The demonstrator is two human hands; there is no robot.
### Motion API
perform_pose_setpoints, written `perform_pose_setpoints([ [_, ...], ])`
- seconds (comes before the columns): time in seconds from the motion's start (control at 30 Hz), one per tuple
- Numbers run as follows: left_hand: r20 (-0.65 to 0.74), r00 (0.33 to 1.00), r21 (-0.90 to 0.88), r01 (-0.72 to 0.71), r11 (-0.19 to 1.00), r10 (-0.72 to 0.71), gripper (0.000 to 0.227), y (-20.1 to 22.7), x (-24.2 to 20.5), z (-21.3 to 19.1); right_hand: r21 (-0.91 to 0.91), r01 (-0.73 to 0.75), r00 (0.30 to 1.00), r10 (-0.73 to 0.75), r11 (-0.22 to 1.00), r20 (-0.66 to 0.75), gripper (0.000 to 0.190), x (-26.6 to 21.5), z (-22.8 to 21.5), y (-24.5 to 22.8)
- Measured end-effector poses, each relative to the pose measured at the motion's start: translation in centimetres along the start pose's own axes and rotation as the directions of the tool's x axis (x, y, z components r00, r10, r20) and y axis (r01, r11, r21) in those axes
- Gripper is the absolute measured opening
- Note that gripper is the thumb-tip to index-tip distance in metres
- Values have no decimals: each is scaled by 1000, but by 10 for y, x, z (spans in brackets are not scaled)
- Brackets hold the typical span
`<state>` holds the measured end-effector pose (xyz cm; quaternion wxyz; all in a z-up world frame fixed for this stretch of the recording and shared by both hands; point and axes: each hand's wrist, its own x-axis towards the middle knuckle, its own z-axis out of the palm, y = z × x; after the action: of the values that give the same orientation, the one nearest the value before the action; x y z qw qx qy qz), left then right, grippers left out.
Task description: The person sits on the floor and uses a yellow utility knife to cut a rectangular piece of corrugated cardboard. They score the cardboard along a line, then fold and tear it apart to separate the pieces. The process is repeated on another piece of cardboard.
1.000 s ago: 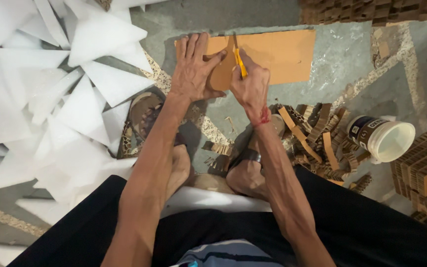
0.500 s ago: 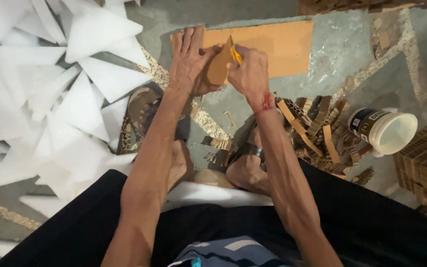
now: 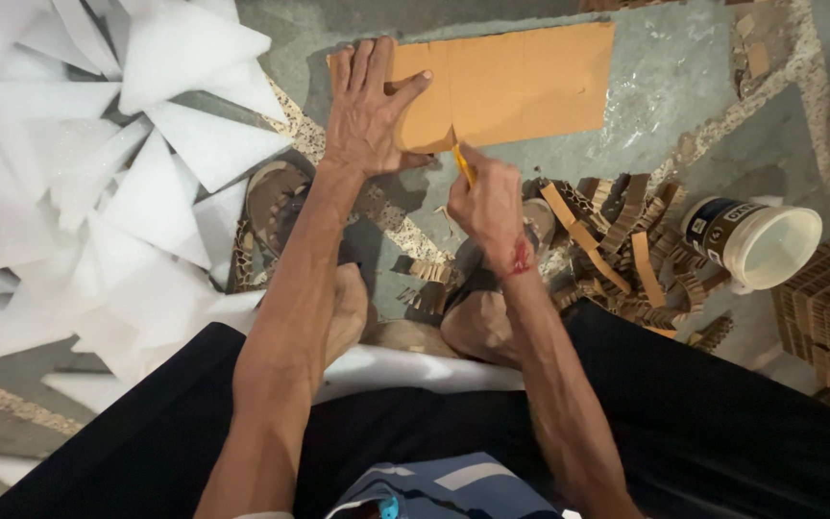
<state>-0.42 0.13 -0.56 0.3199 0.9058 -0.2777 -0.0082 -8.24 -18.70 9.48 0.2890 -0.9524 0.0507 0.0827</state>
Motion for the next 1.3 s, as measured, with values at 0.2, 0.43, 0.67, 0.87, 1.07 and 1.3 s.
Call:
perform_pose_setpoints([
  [0.2,33,999,74,14,997,-17,110,-2,-1,7,104,-103,994,107,989,-35,37,-30,22,3],
  [0.43,27,1000,63,0,998,-2,110,-3,-6,8,93,82,988,-69,992,-137,38,-51,45,24],
  [0.67,55,998,57,14,998,-17,108,4,0,-5,-1,31,988,-30,1000,-154,38,-51,57,29],
  [0.87,31,999,47,-15,999,13,107,4,0,-7,-128,-58,994,45,990,-103,34,-57,47,25],
  [1.07,4,1000,62,-15,998,15,106,11,2,-15,-211,-176,981,189,962,45,27,-67,35,27],
  [1.3,123,985,242,89,966,-122,118,41,25,-20,-156,-267,963,271,951,4,37,-66,21,25],
])
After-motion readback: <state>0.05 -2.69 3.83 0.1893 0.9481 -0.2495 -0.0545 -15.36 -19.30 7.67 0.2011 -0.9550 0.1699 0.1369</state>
